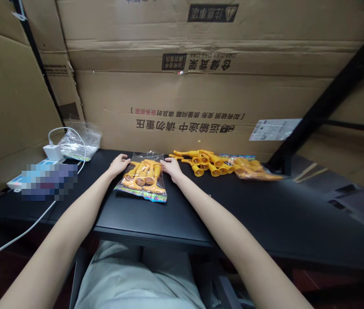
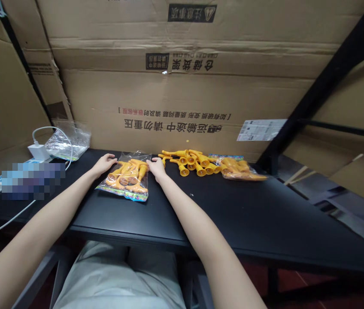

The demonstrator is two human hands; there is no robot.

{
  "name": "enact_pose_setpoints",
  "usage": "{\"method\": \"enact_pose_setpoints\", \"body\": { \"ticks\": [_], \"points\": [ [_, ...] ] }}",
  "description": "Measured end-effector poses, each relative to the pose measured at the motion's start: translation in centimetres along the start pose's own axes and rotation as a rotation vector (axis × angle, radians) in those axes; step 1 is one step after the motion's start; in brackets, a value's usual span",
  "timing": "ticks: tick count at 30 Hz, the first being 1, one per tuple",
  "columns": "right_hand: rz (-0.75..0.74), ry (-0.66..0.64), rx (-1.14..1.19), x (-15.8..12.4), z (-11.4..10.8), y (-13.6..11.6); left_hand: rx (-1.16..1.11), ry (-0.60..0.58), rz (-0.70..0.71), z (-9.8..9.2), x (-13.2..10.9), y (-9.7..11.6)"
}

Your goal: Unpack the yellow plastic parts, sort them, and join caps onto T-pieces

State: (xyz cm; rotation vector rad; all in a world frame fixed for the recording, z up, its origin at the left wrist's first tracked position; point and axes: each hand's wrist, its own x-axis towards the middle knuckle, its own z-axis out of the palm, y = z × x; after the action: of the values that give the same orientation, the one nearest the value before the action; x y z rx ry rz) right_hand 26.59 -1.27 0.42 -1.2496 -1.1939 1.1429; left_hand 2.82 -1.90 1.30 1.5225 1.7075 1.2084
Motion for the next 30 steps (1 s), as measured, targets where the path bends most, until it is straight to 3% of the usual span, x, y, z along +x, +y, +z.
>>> {"method": "enact_pose_setpoints", "body": {
  "ticks": [4,16,23,30],
  "points": [
    [0.138,0.021,0.166,-0.5,0.3,-0.7,-0.049,0.039,-0.054,0.8,0.1,-0.2],
    [0.15,0.027,0.186,-0.9,0.2,-0.9,-0.186,0.034,-0.092,0.2,0.5,-0.3],
    [0.144,-0.022,0.217,-1.4,-0.1,-1.3,-0.384,-0.097,-0.098,-0.4,0.4,-0.2],
    [0.127,-0.038,0.204,-1.3,-0.1,-1.2,-0.313,-0.158,-0.052,-1.3,0.5,-0.6]
  ]
}}
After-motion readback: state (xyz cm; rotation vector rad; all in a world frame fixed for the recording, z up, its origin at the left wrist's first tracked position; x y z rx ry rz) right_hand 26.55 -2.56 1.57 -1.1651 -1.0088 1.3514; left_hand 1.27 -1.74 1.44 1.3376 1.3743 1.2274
